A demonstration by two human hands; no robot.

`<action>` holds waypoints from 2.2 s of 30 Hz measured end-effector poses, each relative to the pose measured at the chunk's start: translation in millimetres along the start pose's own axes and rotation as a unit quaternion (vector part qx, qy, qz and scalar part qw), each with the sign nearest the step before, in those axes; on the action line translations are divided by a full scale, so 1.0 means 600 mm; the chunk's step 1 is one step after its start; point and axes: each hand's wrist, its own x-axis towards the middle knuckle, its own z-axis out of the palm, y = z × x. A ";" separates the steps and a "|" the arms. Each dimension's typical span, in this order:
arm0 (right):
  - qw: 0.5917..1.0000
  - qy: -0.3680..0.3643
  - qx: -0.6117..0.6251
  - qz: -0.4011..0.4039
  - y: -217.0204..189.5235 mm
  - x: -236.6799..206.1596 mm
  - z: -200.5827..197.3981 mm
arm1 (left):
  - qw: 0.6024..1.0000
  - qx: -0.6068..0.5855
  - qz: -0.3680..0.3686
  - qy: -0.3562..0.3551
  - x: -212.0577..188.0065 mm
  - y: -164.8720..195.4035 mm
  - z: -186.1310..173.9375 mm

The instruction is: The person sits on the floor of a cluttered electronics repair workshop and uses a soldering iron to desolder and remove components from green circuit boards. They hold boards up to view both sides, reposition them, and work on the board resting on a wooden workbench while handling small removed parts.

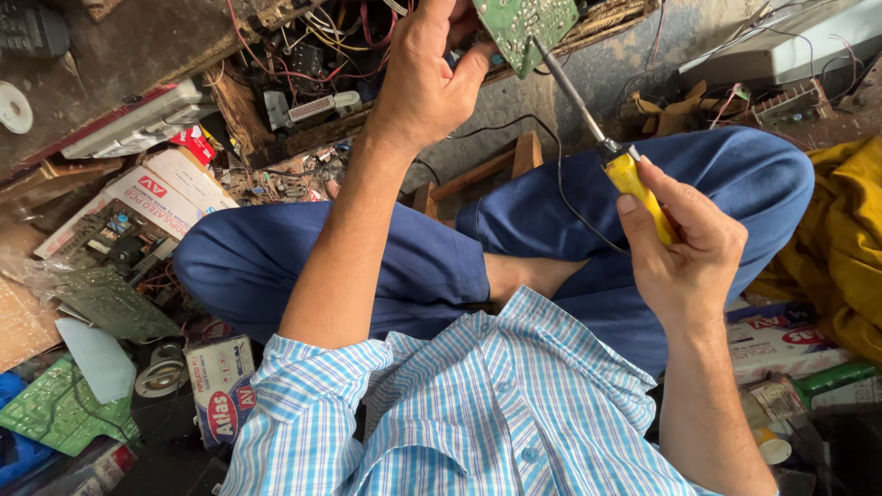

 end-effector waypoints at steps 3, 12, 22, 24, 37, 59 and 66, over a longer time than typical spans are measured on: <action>1.000 -0.002 0.005 0.003 0.004 -0.001 0.003 | 1.000 0.015 -0.009 0.000 0.002 0.003 -0.002; 0.966 -0.022 0.233 0.108 0.027 0.007 0.019 | 0.999 -0.040 -0.001 -0.004 0.002 0.009 -0.003; 0.997 -0.002 0.064 0.045 0.004 -0.004 0.018 | 0.998 -0.062 -0.016 -0.009 0.009 0.015 -0.011; 0.997 -0.003 0.056 0.049 -0.003 -0.005 0.017 | 0.998 -0.048 -0.020 -0.017 0.009 0.019 -0.015; 0.999 0.036 -0.035 -0.014 -0.013 0.008 -0.005 | 1.000 -0.016 -0.002 -0.001 0.005 0.020 -0.007; 1.000 -0.019 0.013 -0.016 0.000 0.036 -0.010 | 1.000 0.008 0.014 -0.005 0.007 0.024 -0.011; 0.995 -0.072 0.064 0.007 -0.007 0.094 -0.041 | 1.000 0.013 0.009 -0.016 0.011 0.021 -0.012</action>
